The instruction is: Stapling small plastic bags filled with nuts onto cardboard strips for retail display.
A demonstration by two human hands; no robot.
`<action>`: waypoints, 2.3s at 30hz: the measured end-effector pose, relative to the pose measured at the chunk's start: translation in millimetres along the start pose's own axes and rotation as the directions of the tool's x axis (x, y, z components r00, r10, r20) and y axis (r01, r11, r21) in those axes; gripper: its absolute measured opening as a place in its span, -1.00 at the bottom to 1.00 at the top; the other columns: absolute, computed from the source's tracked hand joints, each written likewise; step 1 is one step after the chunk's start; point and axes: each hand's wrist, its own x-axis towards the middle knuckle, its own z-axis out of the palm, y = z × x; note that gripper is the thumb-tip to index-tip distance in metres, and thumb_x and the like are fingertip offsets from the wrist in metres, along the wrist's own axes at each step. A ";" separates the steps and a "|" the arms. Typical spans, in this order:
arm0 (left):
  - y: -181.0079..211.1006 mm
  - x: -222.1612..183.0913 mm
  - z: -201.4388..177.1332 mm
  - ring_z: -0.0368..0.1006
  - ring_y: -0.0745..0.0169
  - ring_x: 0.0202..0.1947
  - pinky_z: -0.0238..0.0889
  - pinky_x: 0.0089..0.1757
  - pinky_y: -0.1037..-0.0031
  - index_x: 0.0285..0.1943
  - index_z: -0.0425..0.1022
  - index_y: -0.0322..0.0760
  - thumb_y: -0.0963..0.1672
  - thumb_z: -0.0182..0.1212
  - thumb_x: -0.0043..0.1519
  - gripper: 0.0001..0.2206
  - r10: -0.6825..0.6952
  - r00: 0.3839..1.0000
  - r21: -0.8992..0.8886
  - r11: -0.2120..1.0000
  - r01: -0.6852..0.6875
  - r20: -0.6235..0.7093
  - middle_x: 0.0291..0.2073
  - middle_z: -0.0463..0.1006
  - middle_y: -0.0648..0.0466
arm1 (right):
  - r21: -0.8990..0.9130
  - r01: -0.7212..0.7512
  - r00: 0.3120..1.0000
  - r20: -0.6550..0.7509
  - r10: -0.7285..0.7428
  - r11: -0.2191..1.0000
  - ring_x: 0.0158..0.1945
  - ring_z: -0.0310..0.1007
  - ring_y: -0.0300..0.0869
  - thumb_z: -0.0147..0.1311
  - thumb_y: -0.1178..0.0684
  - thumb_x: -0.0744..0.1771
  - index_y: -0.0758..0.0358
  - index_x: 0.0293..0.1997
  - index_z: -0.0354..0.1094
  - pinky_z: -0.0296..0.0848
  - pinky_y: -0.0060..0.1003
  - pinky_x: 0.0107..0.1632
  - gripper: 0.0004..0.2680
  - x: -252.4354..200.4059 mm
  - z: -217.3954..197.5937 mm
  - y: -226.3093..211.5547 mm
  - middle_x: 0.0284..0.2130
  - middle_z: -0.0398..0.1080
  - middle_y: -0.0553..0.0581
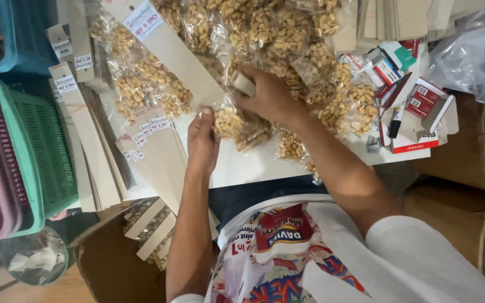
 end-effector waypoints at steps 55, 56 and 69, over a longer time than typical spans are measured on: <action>15.5 -26.7 45.4 0.06 0.38 -0.41 -0.08 -0.28 0.50 -0.44 0.11 -0.09 0.12 -0.21 0.42 -0.58 0.155 0.950 0.643 0.705 -0.299 0.272 -0.50 0.14 0.23 | 0.703 0.198 0.920 -0.373 0.117 0.683 -0.66 0.30 -0.27 -0.23 -0.50 0.30 0.02 -0.45 0.14 0.31 -0.39 -0.63 -0.60 19.4 15.7 -15.6 -0.67 0.22 -0.10; 14.0 -26.9 42.3 0.16 0.35 -0.41 -0.04 -0.33 0.51 -0.44 0.24 -0.11 0.19 -0.23 0.39 -0.51 0.122 0.933 0.663 0.673 -0.329 0.339 -0.50 0.28 0.20 | 0.745 0.229 0.914 -0.386 0.124 0.626 -0.73 0.11 -0.26 -0.23 -0.50 0.30 -0.03 -0.59 0.05 0.09 -0.34 -0.65 -0.58 22.6 20.4 -11.4 -0.74 0.09 -0.11; -0.5 13.6 39.1 -0.02 0.04 0.53 -0.09 0.38 0.30 0.54 0.05 -0.41 -0.01 0.14 0.26 -0.31 -0.059 0.995 0.168 0.983 0.073 -0.084 0.54 0.05 -0.08 | -0.749 0.074 0.704 -0.428 -0.567 0.658 -0.18 0.48 -0.02 0.15 0.44 0.23 0.42 0.10 0.27 0.61 -0.20 -0.30 -0.65 28.2 -44.3 73.5 -0.05 0.41 0.29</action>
